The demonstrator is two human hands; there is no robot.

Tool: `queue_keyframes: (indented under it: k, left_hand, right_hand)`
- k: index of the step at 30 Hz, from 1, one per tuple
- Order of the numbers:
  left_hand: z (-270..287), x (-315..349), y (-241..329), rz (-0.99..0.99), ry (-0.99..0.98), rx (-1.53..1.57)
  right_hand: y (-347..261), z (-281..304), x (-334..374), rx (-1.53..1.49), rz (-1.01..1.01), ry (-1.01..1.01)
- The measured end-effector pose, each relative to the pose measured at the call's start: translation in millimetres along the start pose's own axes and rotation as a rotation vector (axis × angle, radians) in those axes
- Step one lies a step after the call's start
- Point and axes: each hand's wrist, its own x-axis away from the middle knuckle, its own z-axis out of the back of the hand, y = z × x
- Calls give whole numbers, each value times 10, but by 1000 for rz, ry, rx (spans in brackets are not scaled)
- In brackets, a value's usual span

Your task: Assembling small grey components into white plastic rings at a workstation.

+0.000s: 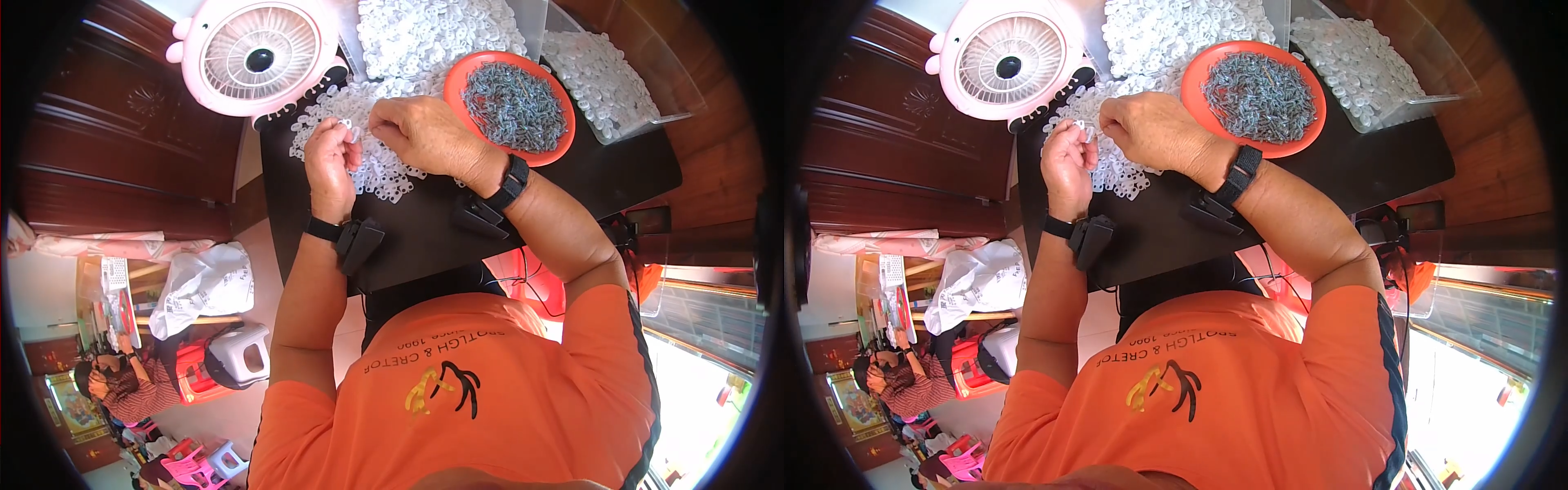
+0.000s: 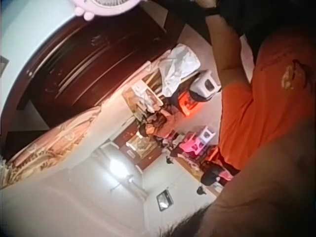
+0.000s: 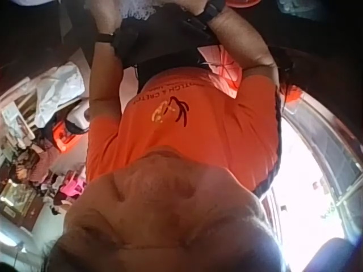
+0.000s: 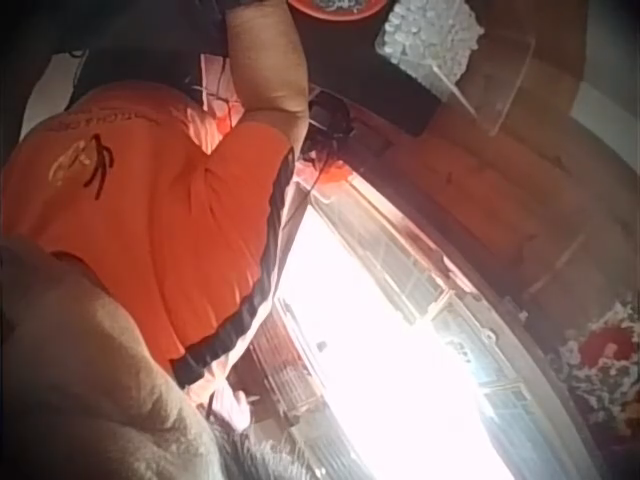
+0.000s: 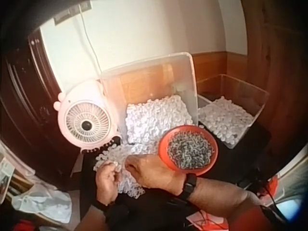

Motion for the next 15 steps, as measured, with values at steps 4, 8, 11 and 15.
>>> queue_keyframes:
  k: [4, 8, 11, 15]
  left_hand:
    - [11, -3, -7, 1, -5, 1]
    - [-38, 6, 30, 82, 39, 91]
    - [-23, 4, 32, 125, 62, 154]
    - [23, -9, -5, 111, 5, 150]
  right_hand:
    - [7, 3, -2, -17, -9, -12]
    - [9, 5, -5, -53, -48, -57]
    - [3, -3, -4, -89, -74, -88]
    - [-5, -12, 1, -100, -61, -88]
